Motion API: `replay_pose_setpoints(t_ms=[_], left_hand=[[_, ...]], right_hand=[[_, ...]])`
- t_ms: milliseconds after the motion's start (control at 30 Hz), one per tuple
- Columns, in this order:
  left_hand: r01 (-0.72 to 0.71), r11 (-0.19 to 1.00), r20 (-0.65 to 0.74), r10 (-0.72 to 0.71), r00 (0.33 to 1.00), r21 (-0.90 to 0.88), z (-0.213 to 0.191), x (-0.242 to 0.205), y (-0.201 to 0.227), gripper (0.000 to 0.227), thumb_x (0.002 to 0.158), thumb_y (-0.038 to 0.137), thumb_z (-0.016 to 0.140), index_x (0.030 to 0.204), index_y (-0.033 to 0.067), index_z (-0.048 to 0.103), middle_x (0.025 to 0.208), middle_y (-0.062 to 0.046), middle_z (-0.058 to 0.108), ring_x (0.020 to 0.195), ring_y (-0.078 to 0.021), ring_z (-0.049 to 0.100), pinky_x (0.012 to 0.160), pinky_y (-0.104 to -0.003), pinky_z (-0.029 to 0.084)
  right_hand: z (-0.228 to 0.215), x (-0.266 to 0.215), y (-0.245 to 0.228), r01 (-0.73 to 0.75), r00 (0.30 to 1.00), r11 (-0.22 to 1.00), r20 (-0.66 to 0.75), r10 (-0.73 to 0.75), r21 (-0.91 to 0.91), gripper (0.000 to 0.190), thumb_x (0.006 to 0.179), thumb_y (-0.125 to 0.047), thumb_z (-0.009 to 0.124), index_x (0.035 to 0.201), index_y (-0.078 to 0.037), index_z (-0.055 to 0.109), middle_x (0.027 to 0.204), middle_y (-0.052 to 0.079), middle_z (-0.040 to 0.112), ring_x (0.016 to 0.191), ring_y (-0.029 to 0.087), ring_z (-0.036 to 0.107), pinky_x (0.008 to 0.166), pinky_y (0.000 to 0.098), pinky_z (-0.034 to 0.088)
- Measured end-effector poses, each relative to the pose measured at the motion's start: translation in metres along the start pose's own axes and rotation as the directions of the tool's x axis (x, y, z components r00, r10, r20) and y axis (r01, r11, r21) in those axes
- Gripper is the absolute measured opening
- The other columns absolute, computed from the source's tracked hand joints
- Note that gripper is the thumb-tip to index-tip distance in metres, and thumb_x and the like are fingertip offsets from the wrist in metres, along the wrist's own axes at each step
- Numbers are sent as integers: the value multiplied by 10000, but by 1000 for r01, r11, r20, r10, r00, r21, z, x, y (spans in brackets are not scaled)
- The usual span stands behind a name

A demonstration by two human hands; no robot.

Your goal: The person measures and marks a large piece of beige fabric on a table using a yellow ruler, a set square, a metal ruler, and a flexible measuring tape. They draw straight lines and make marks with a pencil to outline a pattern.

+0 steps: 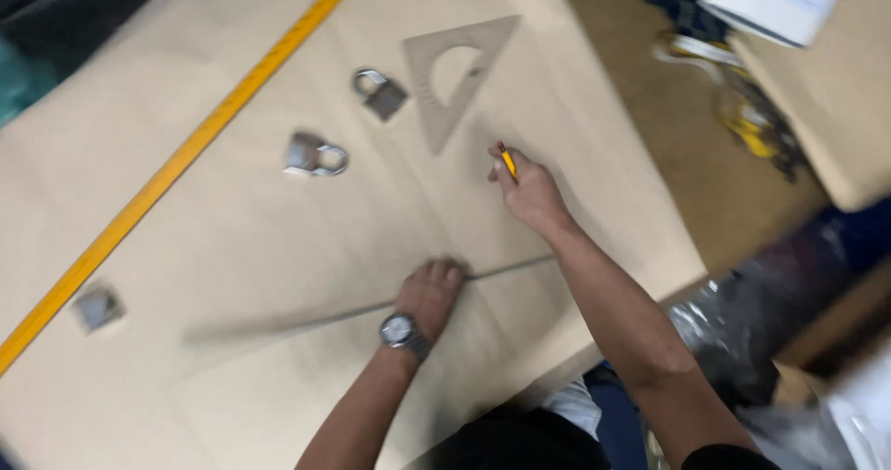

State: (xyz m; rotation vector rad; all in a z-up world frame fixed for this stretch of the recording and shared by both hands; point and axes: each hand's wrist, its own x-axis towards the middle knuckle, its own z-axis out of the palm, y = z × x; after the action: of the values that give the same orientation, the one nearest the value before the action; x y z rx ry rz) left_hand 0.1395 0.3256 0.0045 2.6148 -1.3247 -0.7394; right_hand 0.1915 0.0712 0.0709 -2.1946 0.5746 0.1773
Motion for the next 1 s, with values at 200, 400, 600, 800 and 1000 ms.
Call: replay_pose_setpoints(t_ms=[200, 400, 600, 800, 1000], left_hand=[[-110, 992, -423, 126, 897, 63, 14, -19, -150, 407, 917, 170, 569, 1322, 136, 599, 1114, -106, 695, 1044, -294, 689, 872, -386, 579], [340, 940, -469, -308, 828, -19, -61, -19, -267, 490, 1037, 282, 523, 1510, 324, 646, 1102, -104, 711, 897, -380, 683, 689, -512, 538], [603, 798, -341, -570, 747, -12, -83, -1, -273, 445, 1147, 299, 460, 1535, 138, 608, 1156, -260, 751, 1023, -460, 687, 781, -570, 576], [418, 892, -442, -448, 777, -169, -37, -23, -195, 566, 963, 160, 520, 1471, -64, 630, 1221, -323, 705, 1045, -492, 677, 988, -476, 512], [94, 987, -631, -154, 760, -128, 55, -7, -94, 861, 655, 197, 636, 1485, -12, 541, 1328, -282, 614, 1140, -472, 607, 1030, -506, 514]], right_hand=[[-71, -102, 93, -385, 891, 923, -268, 366, -22, 302, 1052, -356, 490, 1134, -135, 678, 884, 44, 754, 819, 266, 681, 785, 403, 523], [-88, -141, 192, -581, 791, 791, -360, 494, -191, 363, 1012, -443, 495, 1233, -213, 669, 955, 97, 725, 854, 348, 667, 762, 445, 515], [-145, -98, 213, -622, 782, 637, -407, 472, -455, 410, 1049, -328, 459, 1453, -288, 519, 986, 143, 744, 840, 382, 735, 693, 525, 600], [-221, -23, 263, -615, 777, 549, -552, 302, -566, 486, 1030, -388, 585, 1434, -143, 471, 1261, 133, 624, 867, 415, 742, 658, 528, 602], [-251, 43, 321, -551, 835, 485, -440, 331, -679, 703, 951, -337, 587, 1559, -72, 351, 1325, 145, 604, 955, 376, 749, 658, 496, 601]])
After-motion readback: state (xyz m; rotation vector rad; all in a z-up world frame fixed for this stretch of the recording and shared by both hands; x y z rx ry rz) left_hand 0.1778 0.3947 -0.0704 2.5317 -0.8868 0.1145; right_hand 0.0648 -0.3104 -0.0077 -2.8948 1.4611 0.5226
